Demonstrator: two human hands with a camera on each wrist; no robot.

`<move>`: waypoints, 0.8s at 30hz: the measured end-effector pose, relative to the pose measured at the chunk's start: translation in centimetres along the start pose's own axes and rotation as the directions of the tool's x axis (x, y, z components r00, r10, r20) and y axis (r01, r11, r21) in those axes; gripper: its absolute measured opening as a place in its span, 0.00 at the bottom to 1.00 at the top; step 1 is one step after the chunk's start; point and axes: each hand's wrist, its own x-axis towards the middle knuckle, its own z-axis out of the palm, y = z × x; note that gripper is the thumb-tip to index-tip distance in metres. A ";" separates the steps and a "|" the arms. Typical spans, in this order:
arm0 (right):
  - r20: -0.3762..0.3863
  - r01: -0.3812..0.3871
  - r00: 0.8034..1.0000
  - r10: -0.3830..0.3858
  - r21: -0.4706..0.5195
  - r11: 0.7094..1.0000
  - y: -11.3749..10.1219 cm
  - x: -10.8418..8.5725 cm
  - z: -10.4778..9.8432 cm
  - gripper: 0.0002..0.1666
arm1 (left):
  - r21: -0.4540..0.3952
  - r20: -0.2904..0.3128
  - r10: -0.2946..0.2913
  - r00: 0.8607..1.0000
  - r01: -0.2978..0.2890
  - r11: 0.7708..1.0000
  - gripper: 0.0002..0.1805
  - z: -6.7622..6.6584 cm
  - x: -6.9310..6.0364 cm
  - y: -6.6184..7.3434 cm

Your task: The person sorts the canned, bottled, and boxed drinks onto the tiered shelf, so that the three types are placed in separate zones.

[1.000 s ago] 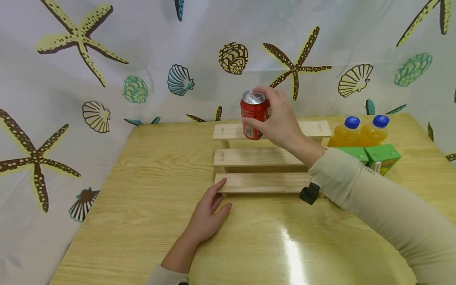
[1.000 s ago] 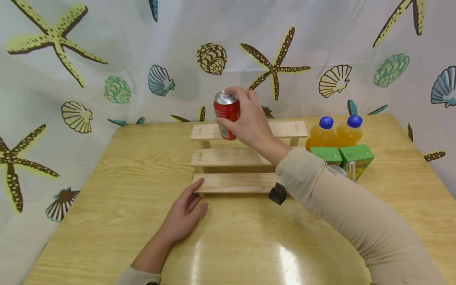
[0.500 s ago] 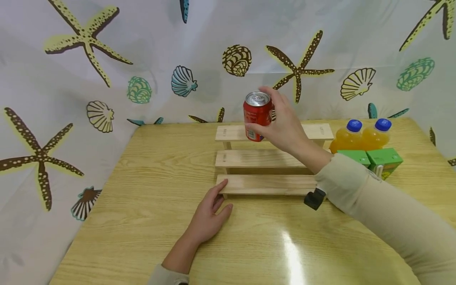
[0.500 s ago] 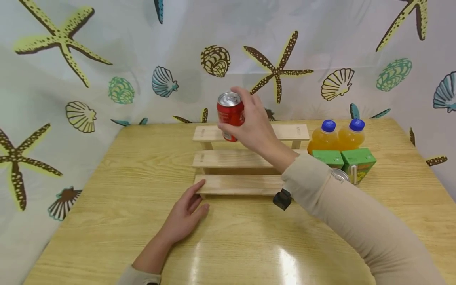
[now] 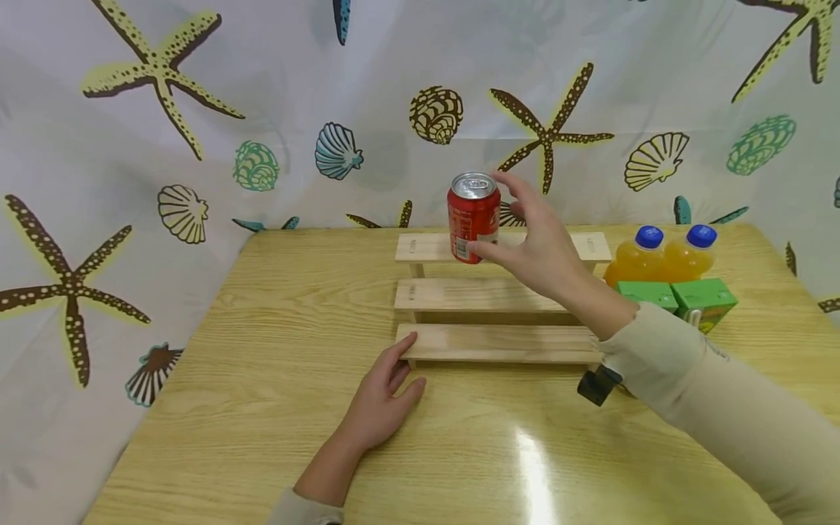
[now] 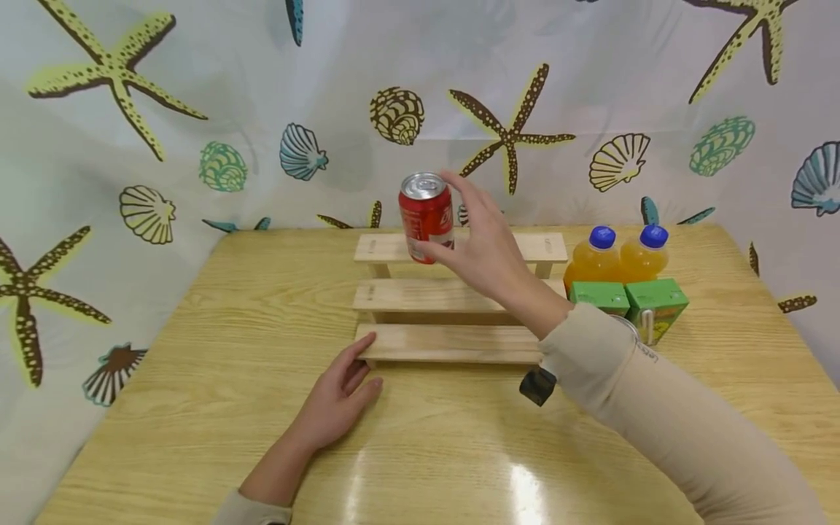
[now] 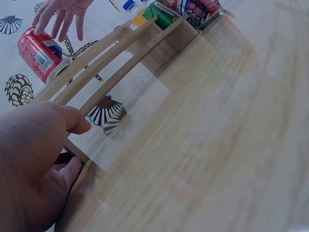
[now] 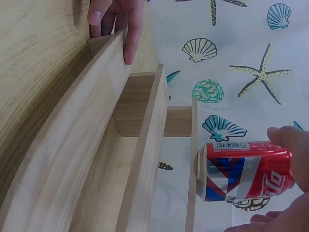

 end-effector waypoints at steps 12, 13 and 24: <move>0.007 -0.044 0.999 0.044 0.020 0.999 0.5 -1.8 -0.4 0.61 | -0.008 -0.011 -0.021 1.000 0.020 1.000 0.36 0.1 -0.1 -0.1; 0.007 -0.054 0.999 0.054 0.015 0.998 0.5 -2.0 -0.5 0.62 | -0.008 -0.008 -0.019 1.000 0.019 1.000 0.36 0.1 -0.1 -0.1; -0.006 -0.005 1.000 0.004 -0.017 1.000 0.4 -3.3 -0.8 0.64 | -0.006 -0.006 -0.030 1.000 0.030 1.000 0.36 0.0 0.1 0.0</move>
